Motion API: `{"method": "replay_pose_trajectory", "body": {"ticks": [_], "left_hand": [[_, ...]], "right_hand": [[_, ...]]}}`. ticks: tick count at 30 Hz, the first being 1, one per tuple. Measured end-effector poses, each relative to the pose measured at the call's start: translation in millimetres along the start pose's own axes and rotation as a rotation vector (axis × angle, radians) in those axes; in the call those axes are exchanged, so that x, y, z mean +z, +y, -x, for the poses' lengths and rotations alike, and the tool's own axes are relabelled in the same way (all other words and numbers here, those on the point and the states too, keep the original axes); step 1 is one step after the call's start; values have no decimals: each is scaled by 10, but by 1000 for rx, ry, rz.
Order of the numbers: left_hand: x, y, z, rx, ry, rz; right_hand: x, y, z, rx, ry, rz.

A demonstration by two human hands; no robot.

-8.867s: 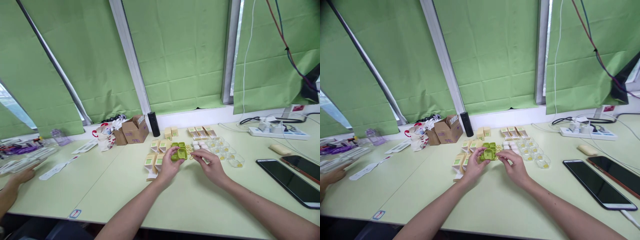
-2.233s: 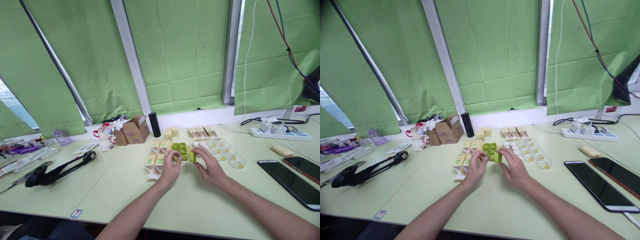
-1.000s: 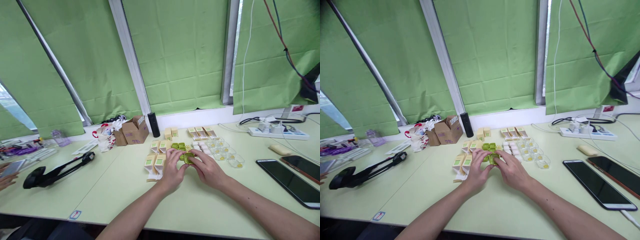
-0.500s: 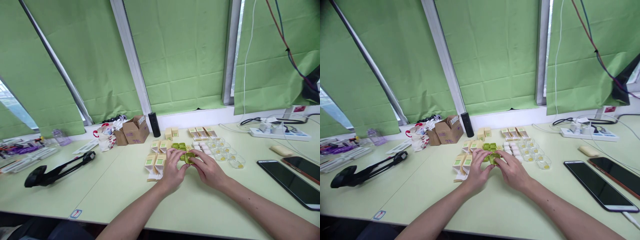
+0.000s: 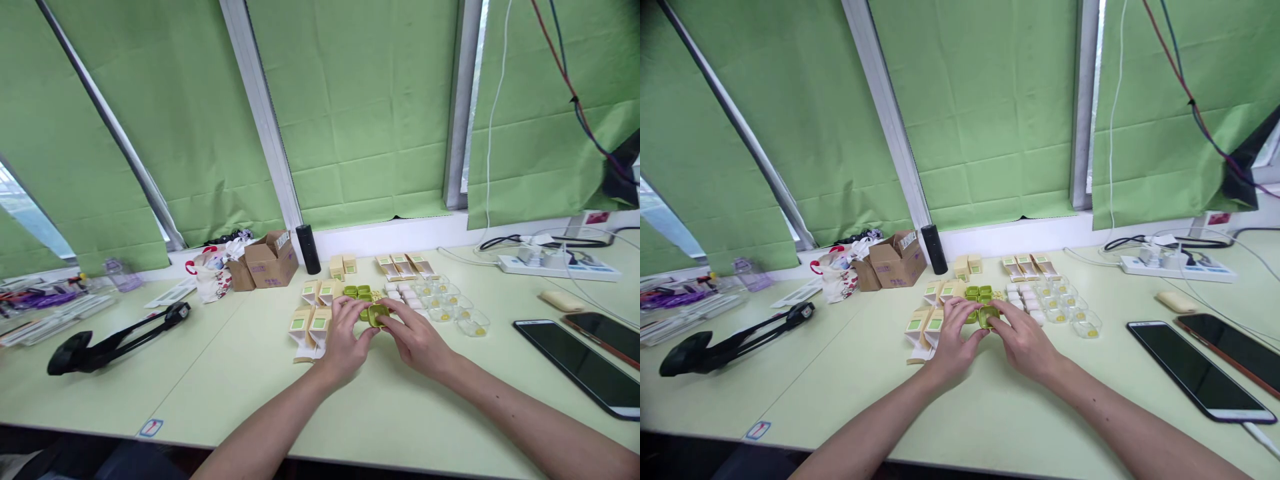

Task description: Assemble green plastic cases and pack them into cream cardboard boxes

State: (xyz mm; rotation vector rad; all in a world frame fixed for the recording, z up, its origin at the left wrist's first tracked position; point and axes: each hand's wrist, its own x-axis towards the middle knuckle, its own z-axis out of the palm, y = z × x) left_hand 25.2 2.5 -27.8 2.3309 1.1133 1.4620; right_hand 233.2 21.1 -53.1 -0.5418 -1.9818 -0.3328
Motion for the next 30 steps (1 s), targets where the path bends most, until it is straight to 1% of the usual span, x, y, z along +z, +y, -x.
{"method": "replay_pose_trajectory", "body": {"ticks": [3, 9, 15, 18, 22, 25, 27, 30], "left_hand": [[2, -8, 5, 7, 6, -2], [-2, -13, 5, 13, 3, -5], [1, -9, -3, -9, 2, 0], [-8, 1, 0, -15, -13, 3], [-31, 19, 4, -7, -35, 4], [-40, 23, 3, 5, -38, -1], [-39, 18, 2, 12, -41, -12], [-36, 6, 3, 33, -36, -45]], "right_hand": [[6, 7, 3, 6, 3, -10], [11, -5, 13, 85, -15, -64], [16, 15, 36, 77, -28, -92], [11, 9, 45, 124, -35, -142], [11, -4, 44, 289, -40, -240], [17, 1, 26, 485, -4, -357], [21, 8, 10, 618, -4, -453], [23, 9, -16, 744, -21, -535]]}}
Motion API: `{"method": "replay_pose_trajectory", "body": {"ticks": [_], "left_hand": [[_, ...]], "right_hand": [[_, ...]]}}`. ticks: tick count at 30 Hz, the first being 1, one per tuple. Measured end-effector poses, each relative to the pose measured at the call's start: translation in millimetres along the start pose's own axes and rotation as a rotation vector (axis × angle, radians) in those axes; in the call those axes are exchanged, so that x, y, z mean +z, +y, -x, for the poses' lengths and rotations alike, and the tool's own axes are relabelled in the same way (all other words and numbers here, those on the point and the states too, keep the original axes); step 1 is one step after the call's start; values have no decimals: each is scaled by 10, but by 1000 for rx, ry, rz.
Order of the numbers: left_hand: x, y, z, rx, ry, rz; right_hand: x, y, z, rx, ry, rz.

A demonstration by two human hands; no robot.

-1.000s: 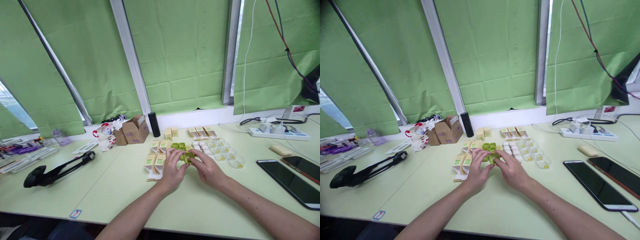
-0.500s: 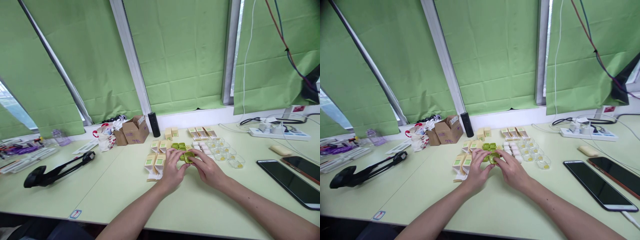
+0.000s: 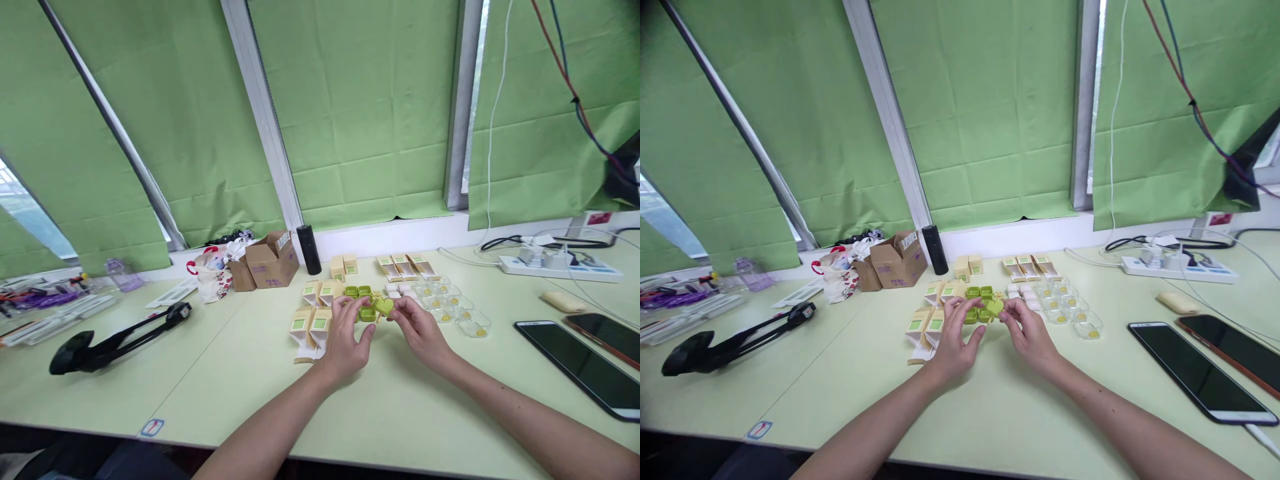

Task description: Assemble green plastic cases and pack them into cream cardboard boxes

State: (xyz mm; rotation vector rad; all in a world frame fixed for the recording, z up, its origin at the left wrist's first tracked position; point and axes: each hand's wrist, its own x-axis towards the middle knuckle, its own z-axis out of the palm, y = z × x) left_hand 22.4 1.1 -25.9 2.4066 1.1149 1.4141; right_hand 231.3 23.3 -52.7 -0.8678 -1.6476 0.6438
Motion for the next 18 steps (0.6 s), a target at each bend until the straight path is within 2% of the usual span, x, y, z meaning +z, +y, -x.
{"method": "replay_pose_trajectory", "body": {"ticks": [5, 11, 15, 18], "left_hand": [[1, -13, 5, 126, 8, -157], [13, 0, -36, 302, -44, -365], [6, 3, -103, 380, -23, -377], [-31, 29, -160, 356, -54, -317]], "right_hand": [[23, -89, -12, 58, 14, -31], [41, -165, 15, 38, 3, 0], [48, -146, 35, 16, -43, -20], [-17, -166, 14, -7, -71, -3]]}}
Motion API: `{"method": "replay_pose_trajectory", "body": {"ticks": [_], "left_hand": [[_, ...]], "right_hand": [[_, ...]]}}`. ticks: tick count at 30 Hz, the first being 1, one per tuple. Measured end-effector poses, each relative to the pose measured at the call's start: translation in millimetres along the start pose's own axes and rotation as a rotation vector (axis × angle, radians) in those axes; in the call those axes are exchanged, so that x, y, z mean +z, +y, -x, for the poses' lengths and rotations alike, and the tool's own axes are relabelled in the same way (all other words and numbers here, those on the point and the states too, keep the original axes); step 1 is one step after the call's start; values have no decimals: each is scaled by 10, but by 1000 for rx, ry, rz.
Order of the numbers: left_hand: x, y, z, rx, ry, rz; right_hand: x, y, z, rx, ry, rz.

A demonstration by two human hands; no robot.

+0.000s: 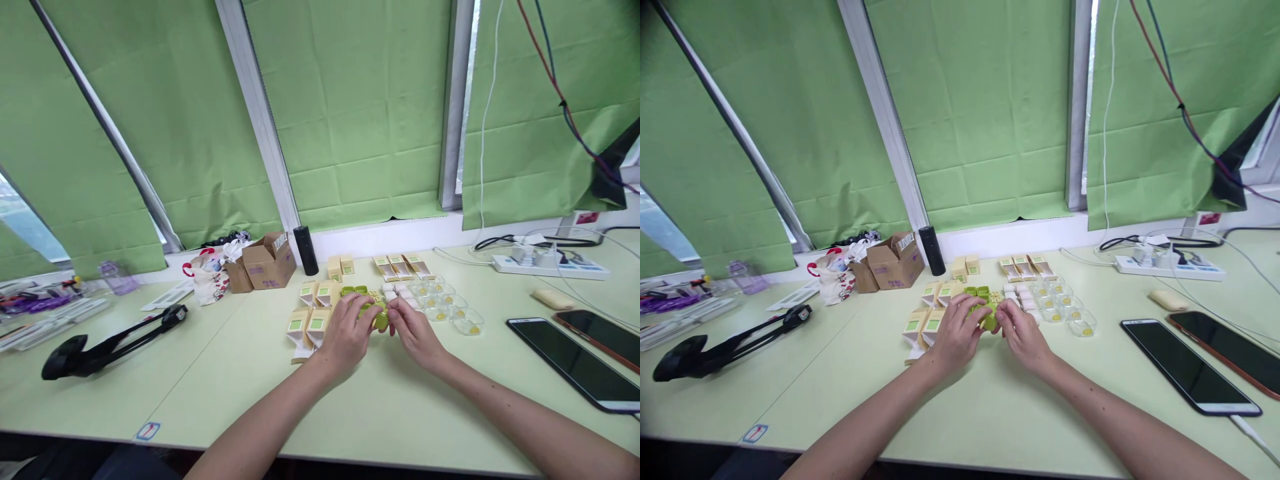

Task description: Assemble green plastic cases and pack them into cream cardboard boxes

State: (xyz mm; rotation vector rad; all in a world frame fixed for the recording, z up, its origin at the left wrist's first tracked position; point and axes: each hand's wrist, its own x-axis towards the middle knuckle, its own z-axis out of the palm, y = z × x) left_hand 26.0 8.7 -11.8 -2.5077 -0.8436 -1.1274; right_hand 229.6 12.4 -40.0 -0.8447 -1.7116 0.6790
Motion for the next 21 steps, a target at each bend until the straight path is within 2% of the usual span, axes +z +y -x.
{"method": "replay_pose_trajectory", "body": {"ticks": [3, 7, 10, 14, 17, 21], "left_hand": [[-53, 1, -85, -134, 18, 119], [-38, -59, -250, -481, 161, 383], [66, -159, -333, -701, 259, 696], [237, -266, -254, -781, 288, 1086], [314, -297, -121, -839, 299, 1208], [338, -298, -32, -869, 319, 1277]], "right_hand": [[-171, -24, -55, -69, 57, 170], [-464, 31, -165, -242, 178, 623], [-617, 100, -236, -221, 137, 890], [-689, 124, -269, -133, -34, 1097], [-677, 111, -250, -108, -133, 1190], [-619, 130, -210, -91, -202, 1290]]}}
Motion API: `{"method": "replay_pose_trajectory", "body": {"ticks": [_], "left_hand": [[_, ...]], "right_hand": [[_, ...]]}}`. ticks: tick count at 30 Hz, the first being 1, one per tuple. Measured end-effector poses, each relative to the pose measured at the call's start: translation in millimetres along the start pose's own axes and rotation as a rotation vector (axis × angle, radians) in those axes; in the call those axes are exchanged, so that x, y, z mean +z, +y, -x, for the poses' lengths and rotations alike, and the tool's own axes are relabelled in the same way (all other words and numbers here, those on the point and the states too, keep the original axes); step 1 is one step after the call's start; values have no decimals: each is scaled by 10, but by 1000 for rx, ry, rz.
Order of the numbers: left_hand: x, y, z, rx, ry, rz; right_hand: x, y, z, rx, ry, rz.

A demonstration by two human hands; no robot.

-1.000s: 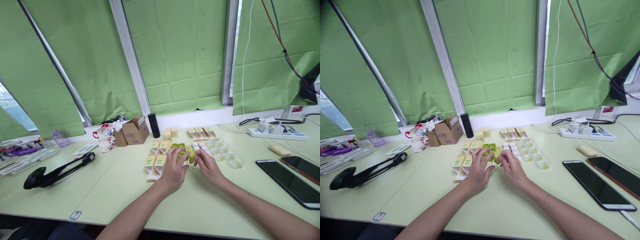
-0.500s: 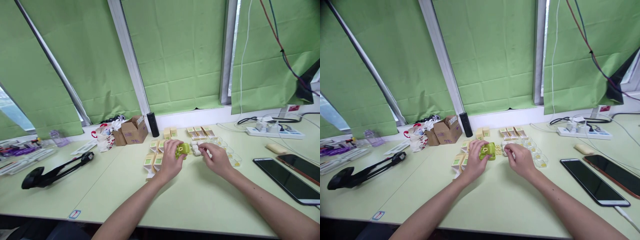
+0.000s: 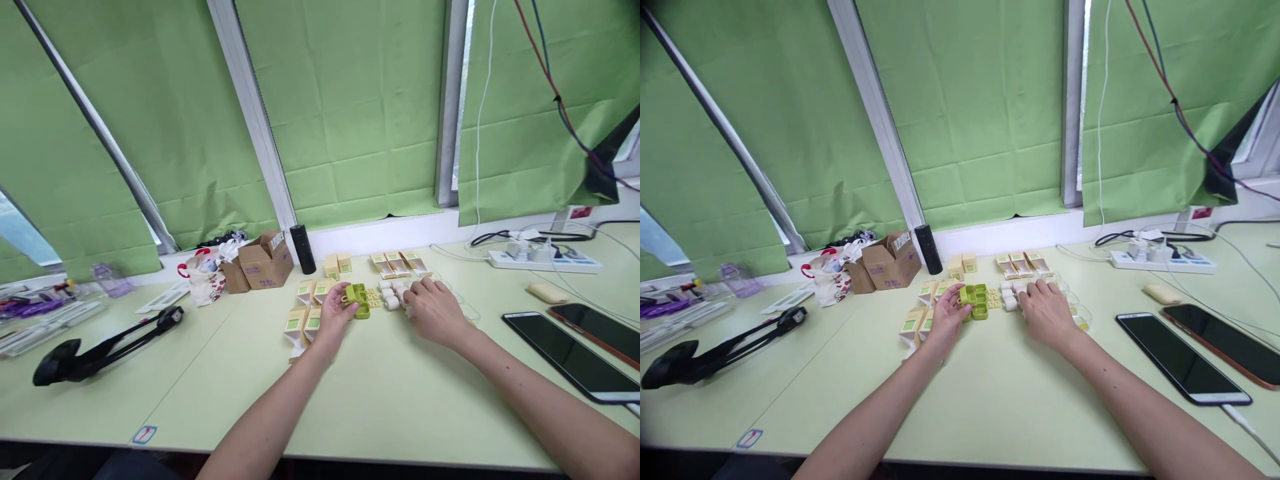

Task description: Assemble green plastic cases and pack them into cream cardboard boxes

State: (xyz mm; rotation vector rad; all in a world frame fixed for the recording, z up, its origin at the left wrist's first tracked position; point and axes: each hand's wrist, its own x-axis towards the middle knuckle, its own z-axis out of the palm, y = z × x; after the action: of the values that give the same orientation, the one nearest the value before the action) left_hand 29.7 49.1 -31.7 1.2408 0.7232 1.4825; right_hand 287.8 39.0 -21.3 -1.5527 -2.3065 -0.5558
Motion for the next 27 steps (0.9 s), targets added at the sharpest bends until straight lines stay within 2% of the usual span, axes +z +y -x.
{"method": "replay_pose_trajectory", "body": {"ticks": [8, 12, 15, 19, 21, 23, 27], "left_hand": [[38, 16, 56, -13, -77, 22], [53, 38, 104, -1, -105, 4], [69, 45, 119, 11, -115, -4], [89, 37, 124, 36, -114, 12], [96, 36, 137, 52, -110, 3], [99, 38, 160, 60, -113, -25], [100, 30, 201, 60, -140, -56]], "right_hand": [[37, -62, -2, -6, -40, 57], [18, -62, -7, 24, 7, -70], [31, -99, -21, 104, 98, -394], [58, -238, -47, 224, 190, -1150], [68, -328, -48, 267, 132, -1529], [79, -408, -39, 303, 62, -1802], [112, -489, -15, 324, -23, -2027]]}}
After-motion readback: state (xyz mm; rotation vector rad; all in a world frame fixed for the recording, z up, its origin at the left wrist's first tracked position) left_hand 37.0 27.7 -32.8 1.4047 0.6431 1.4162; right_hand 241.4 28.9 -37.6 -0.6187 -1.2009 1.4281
